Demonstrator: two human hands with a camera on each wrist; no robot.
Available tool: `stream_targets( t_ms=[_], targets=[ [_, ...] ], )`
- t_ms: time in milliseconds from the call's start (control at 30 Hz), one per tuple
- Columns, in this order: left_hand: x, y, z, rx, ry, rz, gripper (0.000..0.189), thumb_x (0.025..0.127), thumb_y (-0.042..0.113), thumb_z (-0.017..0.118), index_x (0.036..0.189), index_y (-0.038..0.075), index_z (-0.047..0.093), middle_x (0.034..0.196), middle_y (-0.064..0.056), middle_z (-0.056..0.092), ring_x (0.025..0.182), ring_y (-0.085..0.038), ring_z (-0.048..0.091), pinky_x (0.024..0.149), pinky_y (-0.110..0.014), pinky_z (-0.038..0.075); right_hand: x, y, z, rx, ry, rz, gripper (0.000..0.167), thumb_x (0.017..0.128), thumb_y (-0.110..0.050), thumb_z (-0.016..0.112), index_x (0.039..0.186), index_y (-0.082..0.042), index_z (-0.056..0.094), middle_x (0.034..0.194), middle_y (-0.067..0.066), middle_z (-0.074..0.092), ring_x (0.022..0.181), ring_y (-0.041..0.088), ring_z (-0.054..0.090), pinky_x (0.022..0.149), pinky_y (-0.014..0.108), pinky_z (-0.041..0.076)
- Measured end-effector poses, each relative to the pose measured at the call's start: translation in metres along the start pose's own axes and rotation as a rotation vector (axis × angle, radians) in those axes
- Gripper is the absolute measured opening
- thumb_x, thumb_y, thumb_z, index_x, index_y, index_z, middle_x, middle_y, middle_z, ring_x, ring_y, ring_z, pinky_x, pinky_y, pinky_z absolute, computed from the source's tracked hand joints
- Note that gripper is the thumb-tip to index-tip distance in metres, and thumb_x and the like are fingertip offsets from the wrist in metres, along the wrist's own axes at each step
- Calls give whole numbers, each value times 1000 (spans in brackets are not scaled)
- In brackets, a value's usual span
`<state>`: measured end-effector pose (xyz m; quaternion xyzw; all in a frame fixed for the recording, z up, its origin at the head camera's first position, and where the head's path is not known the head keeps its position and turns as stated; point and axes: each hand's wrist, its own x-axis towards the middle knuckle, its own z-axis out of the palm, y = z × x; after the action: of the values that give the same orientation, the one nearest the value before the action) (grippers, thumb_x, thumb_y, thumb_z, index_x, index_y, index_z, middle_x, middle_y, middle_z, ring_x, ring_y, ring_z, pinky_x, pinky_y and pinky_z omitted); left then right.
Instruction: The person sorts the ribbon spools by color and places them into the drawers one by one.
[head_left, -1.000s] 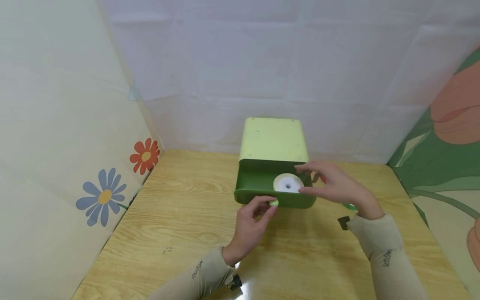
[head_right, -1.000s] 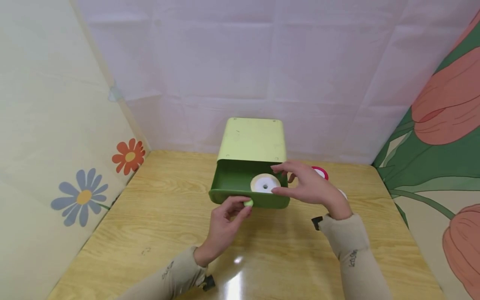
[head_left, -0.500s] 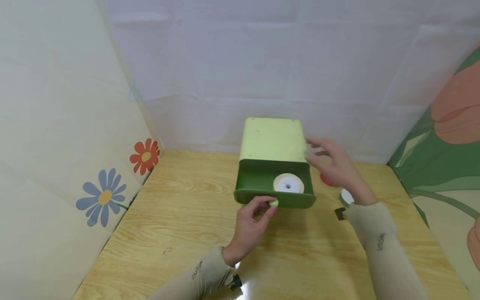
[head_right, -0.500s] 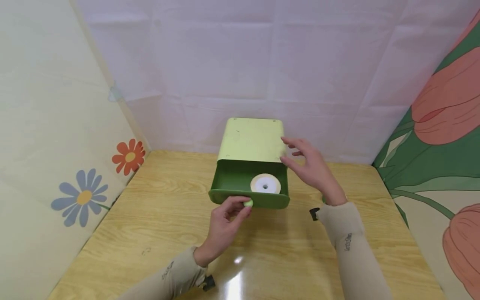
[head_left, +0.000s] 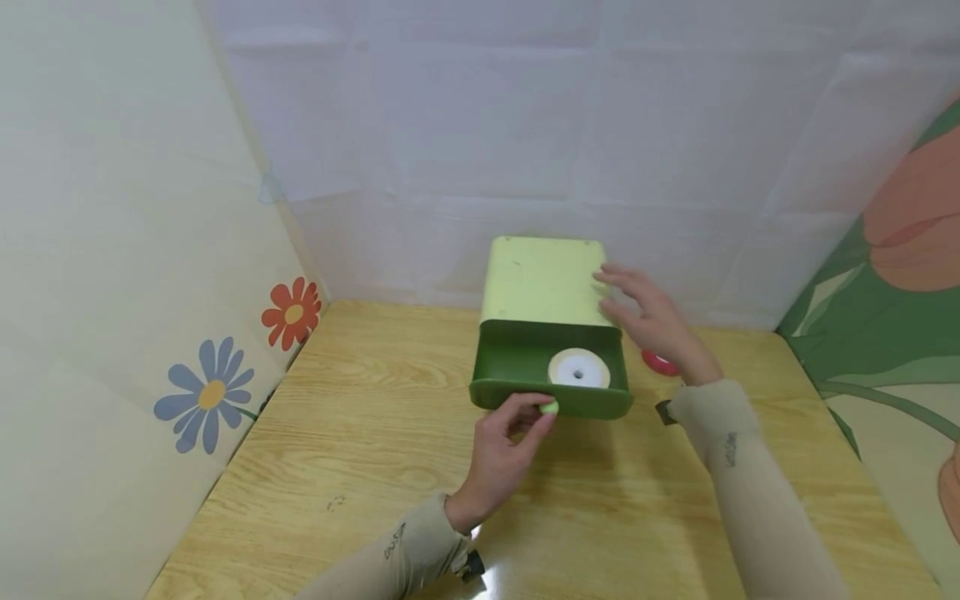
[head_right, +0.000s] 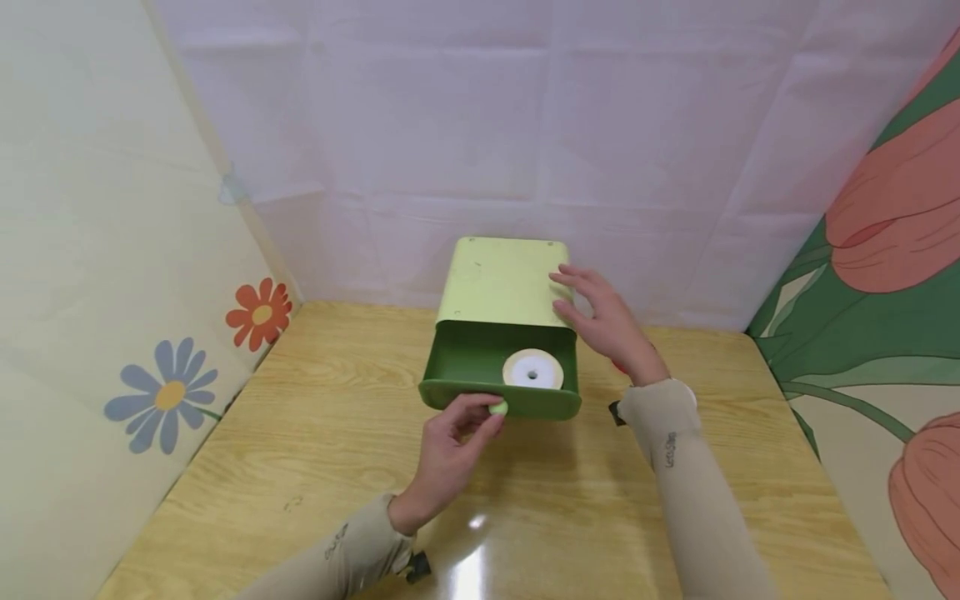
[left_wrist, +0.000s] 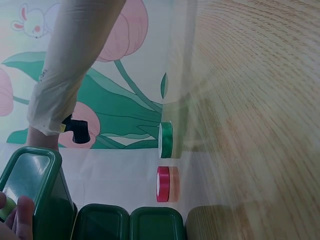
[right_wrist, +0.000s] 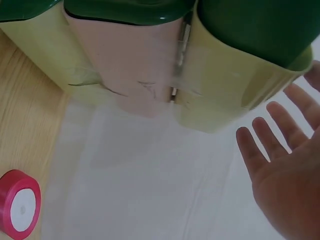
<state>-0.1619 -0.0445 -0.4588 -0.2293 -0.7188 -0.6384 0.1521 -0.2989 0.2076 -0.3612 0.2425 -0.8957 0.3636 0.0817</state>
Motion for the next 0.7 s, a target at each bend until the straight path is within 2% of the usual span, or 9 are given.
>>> stream_targets(
  t_ms=[267,467,700],
  targets=[
    [0,1,0,-3,3,-13,16,102,24,69,116,16,70,94,-4,75,83,-24,75,74,-31,64,3,4,5,60,-58,26,48,107,-33,57,150,-10,53,164,13,38,147,42,39,119,65,35],
    [0,-1,1,2,6,19,16,102,20,68,117,13,70,94,-10,75,82,-11,73,72,-31,64,4,6,5,76,-55,37,48,106,-33,60,148,-10,55,163,11,39,149,38,38,120,62,35],
    [4,-5,1,-7,9,26,17,102,20,68,117,13,70,96,-6,75,83,-11,73,73,-31,65,5,7,5,75,-59,43,48,106,-33,60,147,-11,56,162,11,40,148,38,39,120,61,35]
  ],
)
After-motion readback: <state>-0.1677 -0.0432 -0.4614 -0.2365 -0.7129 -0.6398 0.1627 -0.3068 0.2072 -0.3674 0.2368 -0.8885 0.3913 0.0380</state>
